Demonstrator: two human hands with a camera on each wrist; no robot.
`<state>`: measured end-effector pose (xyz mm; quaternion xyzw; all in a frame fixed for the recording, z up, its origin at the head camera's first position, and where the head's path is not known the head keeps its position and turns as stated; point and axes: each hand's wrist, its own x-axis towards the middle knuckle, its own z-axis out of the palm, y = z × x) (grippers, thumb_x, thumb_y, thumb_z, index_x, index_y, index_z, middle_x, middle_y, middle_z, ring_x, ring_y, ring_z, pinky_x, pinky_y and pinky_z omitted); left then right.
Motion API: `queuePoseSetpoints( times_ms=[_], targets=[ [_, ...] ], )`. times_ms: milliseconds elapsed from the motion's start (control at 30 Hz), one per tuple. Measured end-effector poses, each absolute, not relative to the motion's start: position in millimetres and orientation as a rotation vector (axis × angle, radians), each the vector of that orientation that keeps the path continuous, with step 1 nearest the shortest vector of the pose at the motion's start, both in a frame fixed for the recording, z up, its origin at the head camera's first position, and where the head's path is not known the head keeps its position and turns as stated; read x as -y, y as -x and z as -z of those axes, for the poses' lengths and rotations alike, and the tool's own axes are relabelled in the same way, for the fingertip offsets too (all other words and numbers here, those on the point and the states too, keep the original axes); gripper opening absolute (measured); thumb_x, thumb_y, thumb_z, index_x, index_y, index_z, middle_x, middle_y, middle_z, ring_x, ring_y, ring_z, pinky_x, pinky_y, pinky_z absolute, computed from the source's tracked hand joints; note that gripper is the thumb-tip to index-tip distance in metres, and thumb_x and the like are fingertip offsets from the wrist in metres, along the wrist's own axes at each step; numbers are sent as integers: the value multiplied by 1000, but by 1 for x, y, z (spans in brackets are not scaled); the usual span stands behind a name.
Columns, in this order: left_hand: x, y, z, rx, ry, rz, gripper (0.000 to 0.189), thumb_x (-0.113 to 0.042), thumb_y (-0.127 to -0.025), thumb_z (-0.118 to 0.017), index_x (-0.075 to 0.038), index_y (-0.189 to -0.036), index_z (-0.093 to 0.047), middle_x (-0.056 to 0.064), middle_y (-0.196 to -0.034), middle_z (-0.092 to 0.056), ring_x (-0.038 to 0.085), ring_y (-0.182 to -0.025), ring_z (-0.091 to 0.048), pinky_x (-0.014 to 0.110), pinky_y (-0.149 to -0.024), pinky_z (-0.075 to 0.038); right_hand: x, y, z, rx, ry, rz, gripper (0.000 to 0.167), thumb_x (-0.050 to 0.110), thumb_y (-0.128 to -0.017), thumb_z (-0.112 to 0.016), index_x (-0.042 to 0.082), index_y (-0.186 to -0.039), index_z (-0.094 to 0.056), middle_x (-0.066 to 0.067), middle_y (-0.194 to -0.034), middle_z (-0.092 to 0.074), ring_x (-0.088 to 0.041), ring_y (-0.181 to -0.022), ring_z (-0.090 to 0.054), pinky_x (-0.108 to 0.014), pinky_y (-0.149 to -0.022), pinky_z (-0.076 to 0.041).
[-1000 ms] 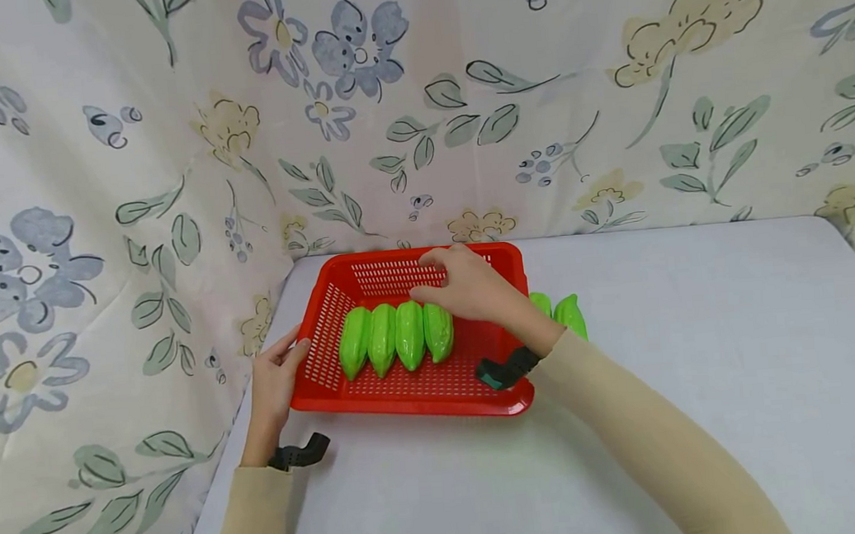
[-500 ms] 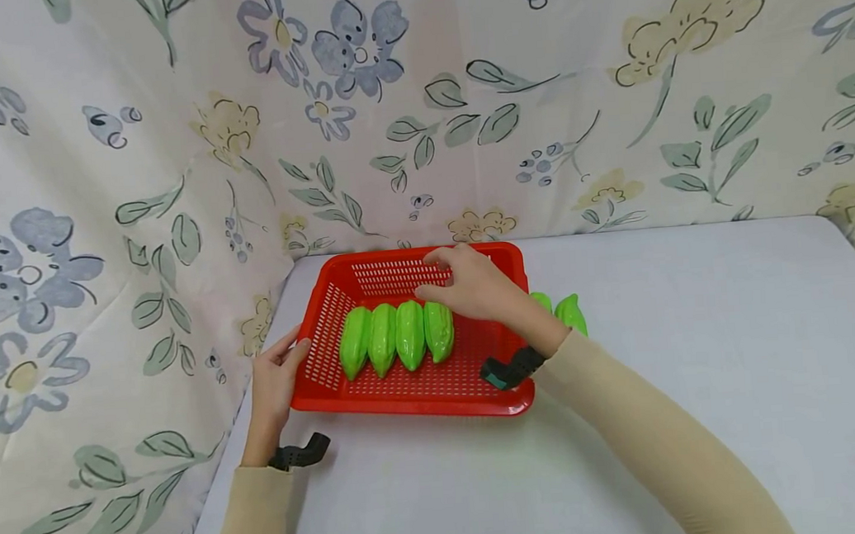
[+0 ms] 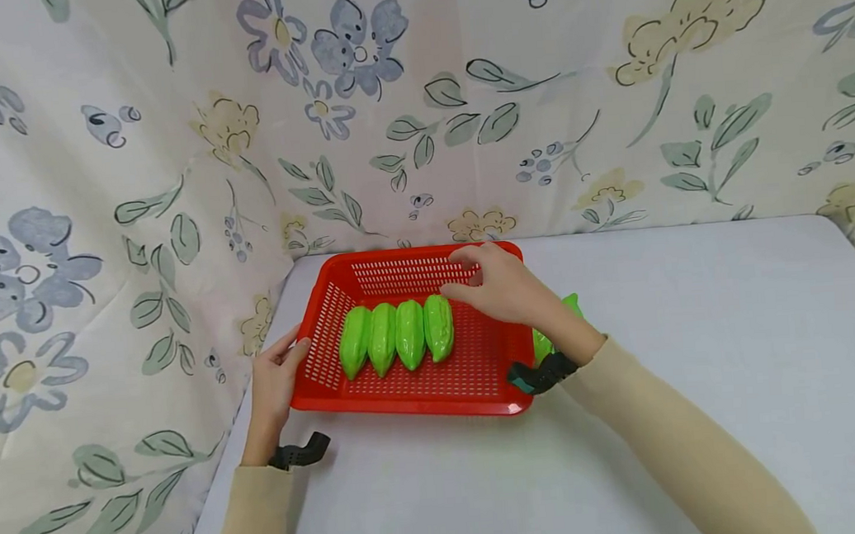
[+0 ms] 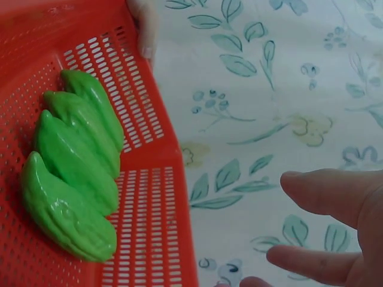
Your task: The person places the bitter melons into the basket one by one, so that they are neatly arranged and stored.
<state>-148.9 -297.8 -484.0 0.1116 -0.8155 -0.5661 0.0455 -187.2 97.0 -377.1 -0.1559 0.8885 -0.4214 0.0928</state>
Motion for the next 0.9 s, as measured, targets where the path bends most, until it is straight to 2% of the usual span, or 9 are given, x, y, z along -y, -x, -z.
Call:
queuePoseSetpoints(
  times_ms=[367,533,700,900],
  targets=[
    [298,150,484,2485,-343,1734,48,-39,-103,-64,-22,-147,-62,17,-125,-74,32,-102,-73,28,-77,-63,-127,175,377,-2656,392,1256,59,37,-98,-71,8,-146,-54,-18,-134,-61,-35,-113,-64,-40,-72,-65],
    [298,149,482,2487,-337,1729,48,-38,-103,-64,-21,-148,-61,17,-126,-74,31,-103,-73,31,-78,-64,-143,171,378,-2663,353,1267,62,40,-97,-71,9,-147,-53,-18,-140,-58,-36,-120,-60,-42,-75,-65],
    [298,149,483,2488,-327,1724,48,-39,-103,-64,-20,-148,-61,18,-124,-74,21,-95,-74,27,-75,-63,-162,166,380,-2650,283,1282,68,44,-99,-68,9,-153,-47,-20,-149,-53,-39,-125,-58,-48,-79,-64],
    [297,149,483,2486,-330,1734,48,-39,-103,-64,-21,-148,-61,18,-124,-74,13,-90,-73,24,-73,-62,-188,162,387,-2697,234,1272,68,47,-100,-66,7,-152,-48,-22,-148,-53,-42,-124,-58,-47,-77,-64]
  ],
)
